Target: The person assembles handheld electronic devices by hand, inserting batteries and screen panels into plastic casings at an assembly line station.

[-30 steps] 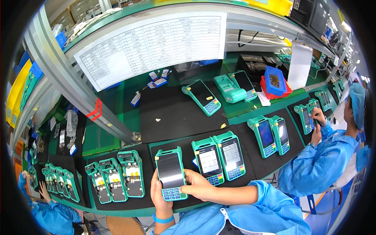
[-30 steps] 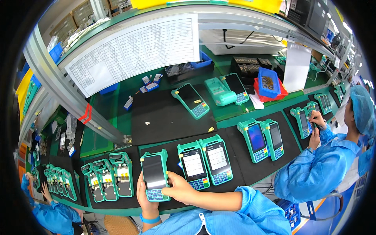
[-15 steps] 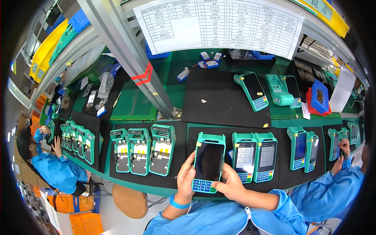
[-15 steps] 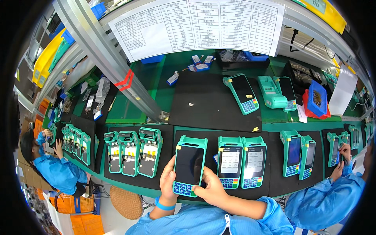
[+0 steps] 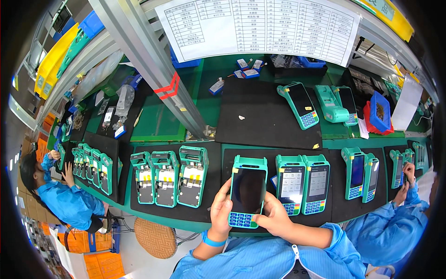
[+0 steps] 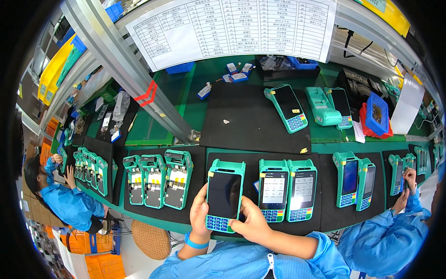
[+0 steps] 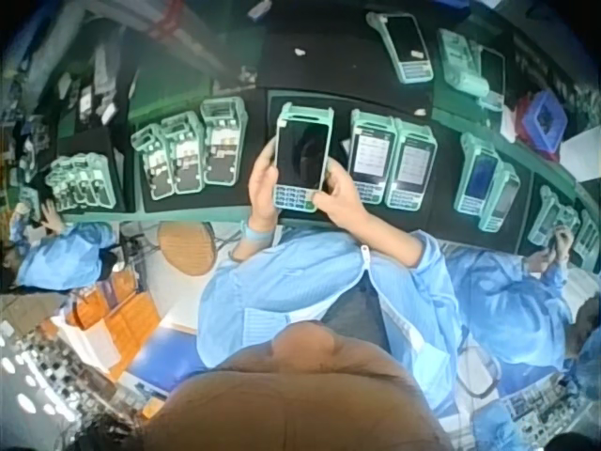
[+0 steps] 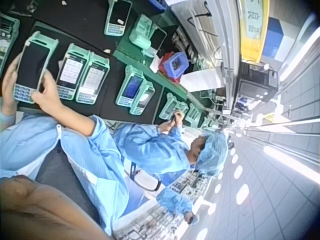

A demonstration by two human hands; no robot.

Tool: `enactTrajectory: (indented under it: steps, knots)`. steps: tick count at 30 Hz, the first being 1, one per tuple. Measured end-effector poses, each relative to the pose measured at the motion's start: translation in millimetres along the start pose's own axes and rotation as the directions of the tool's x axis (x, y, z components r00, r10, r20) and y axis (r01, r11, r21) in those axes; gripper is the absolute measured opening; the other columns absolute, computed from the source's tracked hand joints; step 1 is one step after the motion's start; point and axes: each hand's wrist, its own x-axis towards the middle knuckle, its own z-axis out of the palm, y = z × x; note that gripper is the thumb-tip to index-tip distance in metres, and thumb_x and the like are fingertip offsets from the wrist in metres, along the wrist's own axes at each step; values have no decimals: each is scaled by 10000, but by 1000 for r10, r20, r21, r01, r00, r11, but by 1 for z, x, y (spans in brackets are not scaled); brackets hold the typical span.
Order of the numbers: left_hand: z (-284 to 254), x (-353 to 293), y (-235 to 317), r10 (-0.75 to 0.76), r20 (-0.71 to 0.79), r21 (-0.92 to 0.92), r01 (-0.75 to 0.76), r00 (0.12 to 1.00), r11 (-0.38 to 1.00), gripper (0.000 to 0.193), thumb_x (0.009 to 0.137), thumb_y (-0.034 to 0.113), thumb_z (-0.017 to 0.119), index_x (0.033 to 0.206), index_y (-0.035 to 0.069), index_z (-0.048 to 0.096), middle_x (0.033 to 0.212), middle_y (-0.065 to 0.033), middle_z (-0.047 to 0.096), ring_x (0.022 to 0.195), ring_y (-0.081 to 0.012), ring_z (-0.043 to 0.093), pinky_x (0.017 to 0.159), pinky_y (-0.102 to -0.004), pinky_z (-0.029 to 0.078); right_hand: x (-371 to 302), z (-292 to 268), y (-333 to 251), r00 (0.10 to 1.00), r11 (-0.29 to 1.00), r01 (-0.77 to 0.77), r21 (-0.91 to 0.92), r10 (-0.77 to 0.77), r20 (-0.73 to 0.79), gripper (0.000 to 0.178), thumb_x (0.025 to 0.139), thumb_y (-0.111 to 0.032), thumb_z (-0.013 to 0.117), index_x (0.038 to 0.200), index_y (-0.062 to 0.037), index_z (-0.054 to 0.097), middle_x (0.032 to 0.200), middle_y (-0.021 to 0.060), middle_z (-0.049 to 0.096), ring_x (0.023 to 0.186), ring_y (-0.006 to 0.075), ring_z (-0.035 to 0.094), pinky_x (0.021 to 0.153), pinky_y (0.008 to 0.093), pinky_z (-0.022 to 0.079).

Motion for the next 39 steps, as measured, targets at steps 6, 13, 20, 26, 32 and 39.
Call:
enactTrajectory:
  steps: [6,13,20,26,32,39]
  knots:
    - [0,-2,-1,2,10,-9,-2,1000,1000,622,961,215,494,1461,-67,254,1387,-214,473,1237,-247,524,1042,-357,410,-2,-1,1,1000,1000,7,-2,-7,5,580,752,17,601,1305,19,426,1205,85,559,1135,167,527,1000,331,394]
    - [0,-2,-3,12,60,-31,-10,998,999,648,961,233,511,1463,-67,233,1370,-226,484,1230,-256,529,1036,-363,416,-4,-5,4,1000,1000,2,16,-2,14,581,755,19,587,1311,12,416,1204,82,549,1135,164,521,998,329,399]
    - [1,-2,-1,25,45,0,-25,999,1000,647,960,228,507,1460,-74,229,1331,-225,521,1204,-247,548,1013,-351,425,-3,-4,4,1000,1000,-1,23,1,23,579,760,16,579,1315,13,412,1207,78,543,1135,159,515,1002,328,396]
    - [-1,-3,-5,29,39,15,-30,999,999,638,960,216,497,1460,-74,225,1337,-227,514,1211,-246,541,1025,-352,412,-3,-3,4,1000,1000,13,22,-13,17,581,758,18,582,1315,11,418,1190,75,543,1125,159,517,991,321,403]
    - [0,-4,-5,26,22,2,-26,999,1000,645,959,223,499,1460,-70,217,1340,-227,510,1207,-240,540,1019,-347,414,-3,-5,5,1000,1000,12,16,-13,18,552,756,19,592,1287,9,442,1134,72,558,1103,162,532,971,322,418]
    - [-1,-2,-6,27,13,24,-27,1000,999,665,952,236,513,1456,-75,210,1323,-227,522,1176,-230,558,999,-338,429,-3,-4,4,1000,1000,17,22,-17,9,519,761,14,609,1257,12,457,1132,79,562,1105,170,535,976,333,420]
